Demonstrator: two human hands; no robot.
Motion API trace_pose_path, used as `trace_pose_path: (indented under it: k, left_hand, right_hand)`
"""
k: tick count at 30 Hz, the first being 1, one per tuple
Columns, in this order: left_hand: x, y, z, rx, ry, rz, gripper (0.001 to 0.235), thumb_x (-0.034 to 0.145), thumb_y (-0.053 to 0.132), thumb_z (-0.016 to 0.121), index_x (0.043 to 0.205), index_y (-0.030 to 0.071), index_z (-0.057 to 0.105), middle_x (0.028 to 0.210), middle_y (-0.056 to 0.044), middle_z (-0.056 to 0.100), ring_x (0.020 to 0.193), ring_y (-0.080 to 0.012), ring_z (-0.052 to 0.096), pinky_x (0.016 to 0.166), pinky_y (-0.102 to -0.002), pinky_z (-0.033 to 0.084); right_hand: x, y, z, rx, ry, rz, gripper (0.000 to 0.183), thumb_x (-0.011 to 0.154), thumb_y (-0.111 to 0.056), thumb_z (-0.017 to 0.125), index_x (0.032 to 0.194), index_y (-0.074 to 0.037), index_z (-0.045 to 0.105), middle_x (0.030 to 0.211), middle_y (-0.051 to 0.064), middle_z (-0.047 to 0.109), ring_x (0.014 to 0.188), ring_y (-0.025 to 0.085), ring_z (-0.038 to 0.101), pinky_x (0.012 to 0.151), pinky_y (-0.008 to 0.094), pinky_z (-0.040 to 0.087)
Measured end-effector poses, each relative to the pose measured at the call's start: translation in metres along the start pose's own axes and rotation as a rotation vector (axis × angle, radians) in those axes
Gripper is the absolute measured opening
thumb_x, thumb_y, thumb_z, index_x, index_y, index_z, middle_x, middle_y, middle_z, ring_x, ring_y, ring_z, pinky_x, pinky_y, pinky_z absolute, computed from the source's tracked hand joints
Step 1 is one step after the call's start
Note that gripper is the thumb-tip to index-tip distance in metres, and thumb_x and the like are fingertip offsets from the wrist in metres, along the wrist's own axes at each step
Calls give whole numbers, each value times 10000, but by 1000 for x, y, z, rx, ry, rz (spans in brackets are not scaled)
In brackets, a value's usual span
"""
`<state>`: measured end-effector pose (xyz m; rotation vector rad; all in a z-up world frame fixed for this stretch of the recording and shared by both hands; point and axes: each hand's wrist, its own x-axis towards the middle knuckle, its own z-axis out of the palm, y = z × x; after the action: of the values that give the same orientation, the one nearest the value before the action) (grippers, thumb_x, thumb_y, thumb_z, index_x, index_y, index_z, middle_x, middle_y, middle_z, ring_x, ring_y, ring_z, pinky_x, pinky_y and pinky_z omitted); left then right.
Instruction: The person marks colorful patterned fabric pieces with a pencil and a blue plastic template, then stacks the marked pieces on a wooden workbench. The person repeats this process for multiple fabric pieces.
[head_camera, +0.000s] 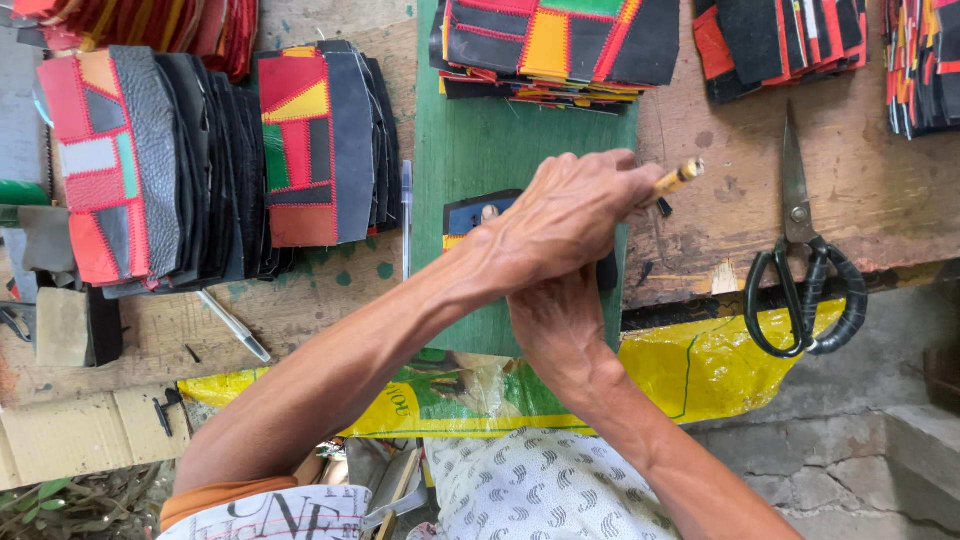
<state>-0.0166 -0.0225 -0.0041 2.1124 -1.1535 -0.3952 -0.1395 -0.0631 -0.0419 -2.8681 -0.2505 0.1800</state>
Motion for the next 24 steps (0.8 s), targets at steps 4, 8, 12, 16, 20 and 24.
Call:
trace_pose_path:
  k: [4,8,12,16,20,24]
  left_hand:
    - [6,-3,-3,-2,-21,-55,236,838,18,588,1062,92,576,967,-156,627,793,-440,635,623,-538,478]
    - [6,-1,-2,2,2,-51,248,838,17,600,1067,112,587,943,-153,630,787,-442,635,621,-545,470]
    - [4,0,0,4,-22,-31,197,845,38,606,1031,99,584,963,-159,634,786,-450,634,612,-552,464]
    - [8,-4,0,7,-1,-80,211,889,10,569,1087,80,563,959,-169,623,783,-445,635,630,-542,477]
    - [5,-6,-2,-22,16,-6,221,837,37,597,1048,93,565,961,-170,633,808,-463,628,617,-549,468]
    - [7,-10,2,-32,2,-59,183,893,23,577,1063,74,535,964,-177,621,813,-472,624,649,-558,471]
  right_hand:
    - [-1,0,-1,-26,95,-34,577,939,-200,547,1495,-57,488,1454,204,522,1366,408,437,1118,633,293]
    - [0,1,0,3,90,-19,546,953,-195,543,1477,-47,497,1446,207,535,1368,410,441,1123,629,295]
    - [0,1,1,-18,33,-14,583,907,-195,551,1472,-59,504,1425,207,541,1351,410,436,1115,636,289]
    - [-2,1,-3,-16,72,-39,558,933,-201,554,1470,-61,497,1450,185,536,1376,410,430,1139,639,282]
    - [1,0,-10,-13,115,-46,592,919,-190,560,1498,-76,506,1469,178,517,1375,409,416,1122,649,277]
    - [1,-1,-11,49,171,-63,594,920,-159,561,1507,-68,532,1490,180,501,1384,425,386,1132,667,271]
